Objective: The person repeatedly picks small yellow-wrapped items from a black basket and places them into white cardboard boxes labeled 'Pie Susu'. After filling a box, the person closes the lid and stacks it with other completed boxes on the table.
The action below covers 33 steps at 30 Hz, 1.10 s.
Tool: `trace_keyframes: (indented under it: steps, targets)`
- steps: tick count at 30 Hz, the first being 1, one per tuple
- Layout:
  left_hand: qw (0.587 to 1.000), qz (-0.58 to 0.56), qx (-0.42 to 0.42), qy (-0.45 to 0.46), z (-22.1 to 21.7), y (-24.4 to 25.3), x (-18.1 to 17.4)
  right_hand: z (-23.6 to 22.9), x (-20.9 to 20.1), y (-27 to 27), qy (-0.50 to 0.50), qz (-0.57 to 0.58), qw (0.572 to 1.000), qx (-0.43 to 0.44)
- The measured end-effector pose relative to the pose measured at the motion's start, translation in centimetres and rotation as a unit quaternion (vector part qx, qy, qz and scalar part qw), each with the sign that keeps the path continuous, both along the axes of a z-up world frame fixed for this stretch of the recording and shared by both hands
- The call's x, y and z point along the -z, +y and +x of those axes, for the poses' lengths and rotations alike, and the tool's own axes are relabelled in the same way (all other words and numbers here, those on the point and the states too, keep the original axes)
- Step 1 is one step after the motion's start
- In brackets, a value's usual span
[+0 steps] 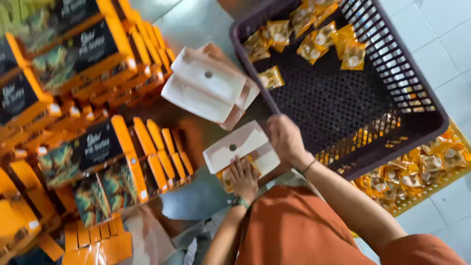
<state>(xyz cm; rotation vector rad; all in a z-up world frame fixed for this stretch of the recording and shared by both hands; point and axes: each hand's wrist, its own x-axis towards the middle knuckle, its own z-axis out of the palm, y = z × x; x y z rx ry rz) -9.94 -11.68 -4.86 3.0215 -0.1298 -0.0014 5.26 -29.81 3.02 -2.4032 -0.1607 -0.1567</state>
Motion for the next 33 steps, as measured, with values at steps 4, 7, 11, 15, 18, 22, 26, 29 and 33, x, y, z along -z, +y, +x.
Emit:
trace_keyframes:
  steps: [4, 7, 11, 15, 18, 22, 26, 29, 33]
  targets:
    - [0.995, -0.091, -0.025, 0.029, -0.2, 0.5, -2.5, 11.5, -0.7, -3.6, -0.002, 0.085, 0.996, 0.027]
    - [0.990, -0.112, -0.072, -0.051, -1.1, 1.1, -3.6, 16.9, 1.9, -4.6, 0.034, -0.030, 0.997, -0.068]
    - [0.963, -0.072, -0.248, -0.073, -3.6, 3.3, -3.4, 19.9, 5.7, -4.3, 0.031, -0.260, 0.950, -0.172]
    - [0.918, 0.052, -0.392, -0.023, -6.5, 3.9, -2.0, 23.5, 5.7, -4.3, 0.026, -0.244, 0.952, -0.181]
    - [0.924, 0.047, -0.377, -0.048, -7.4, 3.4, -1.8, 27.5, 4.6, -3.2, -0.051, -0.153, 0.963, -0.216]
    - [0.929, -0.007, -0.368, -0.044, -7.2, 3.3, -1.4, 31.1, 4.9, -0.9, -0.079, -0.194, 0.951, -0.227]
    - [0.913, -0.058, -0.403, -0.020, -7.3, 3.3, -1.3, 31.9, 5.4, -0.1, 0.082, -0.389, 0.887, -0.233]
    - [0.912, -0.105, -0.396, -0.026, -7.2, 3.0, -1.6, 31.6, 6.4, -0.9, 0.151, -0.370, 0.884, -0.244]
    - [0.916, -0.136, -0.375, -0.038, -7.3, 3.1, -1.3, 28.8, 5.6, -3.8, 0.040, -0.246, 0.934, -0.255]
